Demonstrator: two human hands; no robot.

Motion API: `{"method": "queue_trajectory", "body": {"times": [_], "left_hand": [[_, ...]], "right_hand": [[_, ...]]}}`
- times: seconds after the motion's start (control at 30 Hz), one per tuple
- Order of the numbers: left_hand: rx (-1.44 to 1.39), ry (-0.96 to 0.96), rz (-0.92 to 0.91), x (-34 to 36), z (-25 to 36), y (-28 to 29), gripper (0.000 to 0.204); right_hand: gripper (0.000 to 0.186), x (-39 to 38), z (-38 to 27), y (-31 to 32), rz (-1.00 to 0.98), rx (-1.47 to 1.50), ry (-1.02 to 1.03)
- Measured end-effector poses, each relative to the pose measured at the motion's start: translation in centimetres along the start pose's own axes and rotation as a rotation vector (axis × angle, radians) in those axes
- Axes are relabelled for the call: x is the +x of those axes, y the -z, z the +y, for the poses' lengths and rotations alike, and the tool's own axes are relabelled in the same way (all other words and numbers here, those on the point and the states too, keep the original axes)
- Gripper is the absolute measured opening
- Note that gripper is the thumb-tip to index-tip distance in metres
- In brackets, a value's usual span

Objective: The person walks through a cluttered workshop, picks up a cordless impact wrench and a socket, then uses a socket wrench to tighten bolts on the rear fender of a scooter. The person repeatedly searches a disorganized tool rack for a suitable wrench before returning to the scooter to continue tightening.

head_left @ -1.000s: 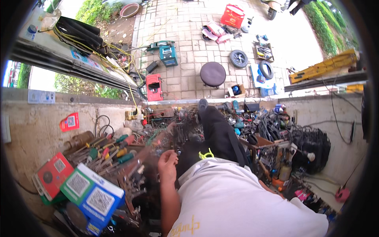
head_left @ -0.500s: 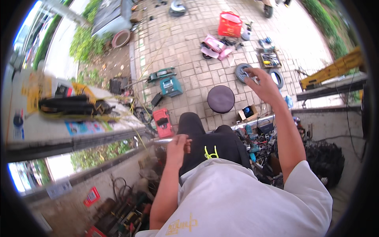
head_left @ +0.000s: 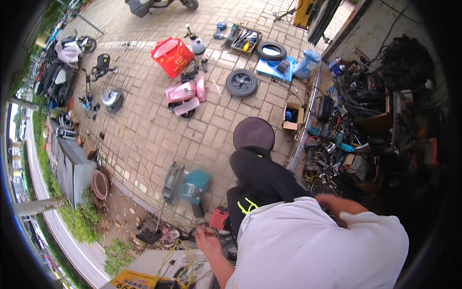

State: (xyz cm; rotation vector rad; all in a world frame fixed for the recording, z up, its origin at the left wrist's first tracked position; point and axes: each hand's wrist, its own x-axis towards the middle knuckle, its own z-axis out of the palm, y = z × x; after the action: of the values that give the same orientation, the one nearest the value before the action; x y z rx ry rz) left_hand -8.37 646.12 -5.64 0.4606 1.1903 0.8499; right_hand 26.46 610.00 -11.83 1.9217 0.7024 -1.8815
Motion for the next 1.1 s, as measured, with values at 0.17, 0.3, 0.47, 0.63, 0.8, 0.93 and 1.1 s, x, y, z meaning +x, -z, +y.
{"method": "queue_trajectory", "body": {"times": [0.17, 0.3, 0.47, 0.63, 0.8, 0.93, 1.1], "left_hand": [[0.093, 0.212, -0.036, 2.6, -1.0, 0.2, 0.009], [0.208, 0.291, -0.187, 11.4, 4.2, -1.5, 0.011], [0.567, 0.358, -0.230, 21.1, 8.1, -5.7, 0.014], [1.176, 0.349, -0.349, 29.6, 10.4, -9.3, 0.020], [1.085, 0.544, -0.387, 36.7, 11.0, -14.2, 0.033], [1.260, 0.415, -0.483, 41.8, 12.2, -18.6, 0.031], [1.128, 0.329, -0.507, 46.8, 13.5, -26.1, 0.026]], "right_hand": [[0.055, 0.9, 2.7, -15.8, -0.108, 0.151, 0.021], [0.043, 5.7, -1.8, -2.5, 0.187, 0.221, -0.016], [0.047, 7.8, -13.1, 17.6, 1.110, 0.728, 0.301], [0.044, 3.8, -18.2, 22.3, 1.093, 0.947, 0.460], [0.049, 4.8, -17.8, 13.3, 0.898, 1.141, -0.096], [0.049, 8.7, -19.9, 2.0, 0.540, 1.256, -0.406], [0.046, 13.6, -24.6, -3.4, 0.648, 1.443, -0.412]]}}
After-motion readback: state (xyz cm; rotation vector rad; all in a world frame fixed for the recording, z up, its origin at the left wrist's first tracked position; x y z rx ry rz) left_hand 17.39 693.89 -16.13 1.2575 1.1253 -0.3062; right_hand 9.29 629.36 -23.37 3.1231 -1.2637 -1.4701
